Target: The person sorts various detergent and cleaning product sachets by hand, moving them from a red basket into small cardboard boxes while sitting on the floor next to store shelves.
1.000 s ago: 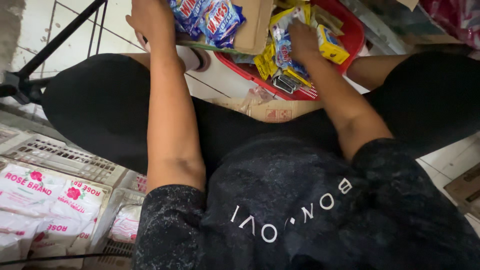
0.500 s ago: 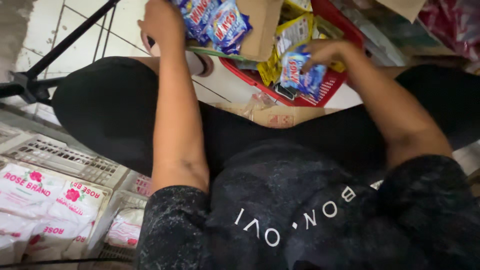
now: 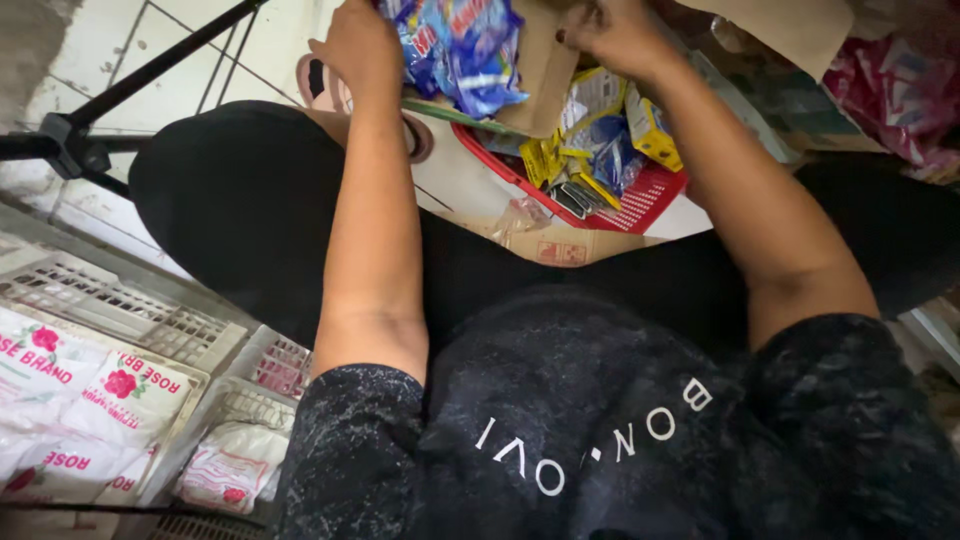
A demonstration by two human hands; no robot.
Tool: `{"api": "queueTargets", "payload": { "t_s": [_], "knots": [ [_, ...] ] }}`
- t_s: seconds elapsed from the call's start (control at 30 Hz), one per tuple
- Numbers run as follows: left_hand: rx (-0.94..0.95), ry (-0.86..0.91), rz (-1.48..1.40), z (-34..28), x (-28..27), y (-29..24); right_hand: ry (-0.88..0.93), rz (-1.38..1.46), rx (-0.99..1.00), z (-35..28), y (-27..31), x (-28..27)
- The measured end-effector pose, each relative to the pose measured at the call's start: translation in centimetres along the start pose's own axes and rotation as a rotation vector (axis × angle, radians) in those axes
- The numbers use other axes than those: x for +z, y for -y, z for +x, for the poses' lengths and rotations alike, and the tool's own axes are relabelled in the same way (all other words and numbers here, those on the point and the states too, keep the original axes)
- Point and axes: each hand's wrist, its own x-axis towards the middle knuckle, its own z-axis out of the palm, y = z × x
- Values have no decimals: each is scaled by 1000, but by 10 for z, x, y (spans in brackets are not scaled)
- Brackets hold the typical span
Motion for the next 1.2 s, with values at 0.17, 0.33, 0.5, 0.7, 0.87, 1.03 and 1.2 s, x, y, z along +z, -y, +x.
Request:
{"api": "queueTargets", "payload": {
  "t_s": [0.17, 0.33, 0.5, 0.7, 0.87, 1.03, 1.2],
  "knots": [
    [113, 11, 35, -6, 15, 14, 321, -38, 320, -43, -32, -1],
    [160, -20, -9, -6, 19, 15, 267, 318, 530, -79, -82, 7],
    [165, 0, 82, -4, 8, 17, 568, -611, 783, -114, -190, 76],
    [105, 99, 21, -2, -25, 4, 556, -845, 689, -124, -230, 42],
    [-90, 264, 19, 11, -33, -7, 162, -586, 517, -118, -220, -16],
    [-127, 324, 68, 17, -41, -11, 301, -669, 760, -125, -223, 60],
    [-168, 417, 150, 17, -56, -20, 16, -548, 858, -135, -207, 111]
  ]
}}
